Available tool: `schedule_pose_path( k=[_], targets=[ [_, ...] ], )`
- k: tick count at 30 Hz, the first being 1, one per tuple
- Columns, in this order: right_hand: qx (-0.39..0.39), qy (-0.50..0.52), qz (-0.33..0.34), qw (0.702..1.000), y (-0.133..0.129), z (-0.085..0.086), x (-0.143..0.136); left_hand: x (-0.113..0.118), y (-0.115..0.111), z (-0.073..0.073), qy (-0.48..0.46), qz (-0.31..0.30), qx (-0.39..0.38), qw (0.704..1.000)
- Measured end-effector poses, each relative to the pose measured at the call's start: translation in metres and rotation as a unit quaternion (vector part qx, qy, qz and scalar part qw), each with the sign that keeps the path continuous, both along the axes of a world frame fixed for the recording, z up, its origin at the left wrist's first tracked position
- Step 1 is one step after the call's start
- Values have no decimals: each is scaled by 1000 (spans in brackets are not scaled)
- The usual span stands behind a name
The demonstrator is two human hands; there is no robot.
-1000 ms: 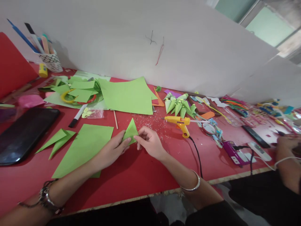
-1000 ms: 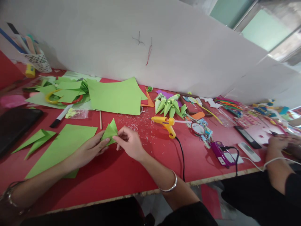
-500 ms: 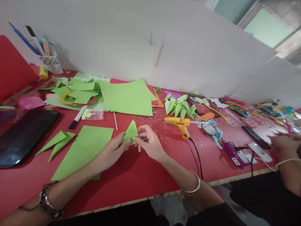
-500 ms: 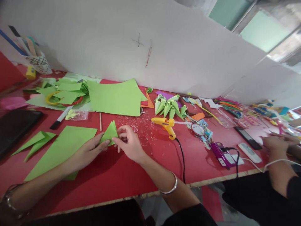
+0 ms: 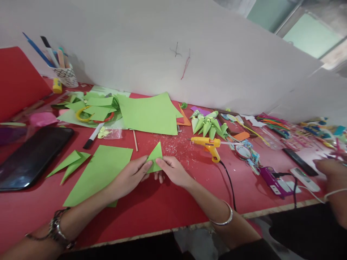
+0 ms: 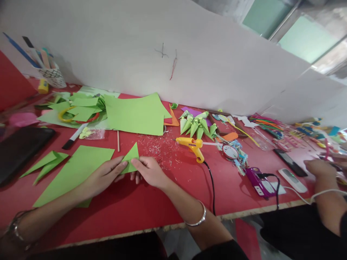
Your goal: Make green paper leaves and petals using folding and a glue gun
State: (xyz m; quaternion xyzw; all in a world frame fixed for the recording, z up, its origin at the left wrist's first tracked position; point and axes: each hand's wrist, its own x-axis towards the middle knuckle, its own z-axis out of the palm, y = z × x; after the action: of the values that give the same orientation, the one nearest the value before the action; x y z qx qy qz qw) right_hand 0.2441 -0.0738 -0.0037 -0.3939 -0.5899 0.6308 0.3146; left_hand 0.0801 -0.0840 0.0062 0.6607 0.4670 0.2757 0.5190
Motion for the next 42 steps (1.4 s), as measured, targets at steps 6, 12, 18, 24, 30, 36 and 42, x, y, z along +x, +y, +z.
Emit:
schedule_pose_path(
  k=[6, 12, 18, 24, 30, 36, 42],
  targets=[
    [50, -45, -1, 998, -1, -1, 2, -1, -1, 7, 18, -30, 15, 999],
    [72, -85, -2, 994, -1, 1, 2, -2, 2, 10, 51, -19, 34, 998],
    [70, -88, -10, 994, -3, 1, 1, -2, 4, 11, 69, -21, 51, 996],
    [66, -86, -4, 994, -4, 3, 1, -2, 4, 9, 86, -6, 83, 993],
    [54, -86, 20, 995, -4, 5, 2, -1, 4, 13, 58, 11, 99, 993],
    [64, -82, 42, 994, -3, 3, 5, -2, 5, 18, 2, -67, 71, 995],
    [61, -69, 18, 996, -3, 4, 4, -2, 3, 11, 59, 21, 120, 991]
  ],
)
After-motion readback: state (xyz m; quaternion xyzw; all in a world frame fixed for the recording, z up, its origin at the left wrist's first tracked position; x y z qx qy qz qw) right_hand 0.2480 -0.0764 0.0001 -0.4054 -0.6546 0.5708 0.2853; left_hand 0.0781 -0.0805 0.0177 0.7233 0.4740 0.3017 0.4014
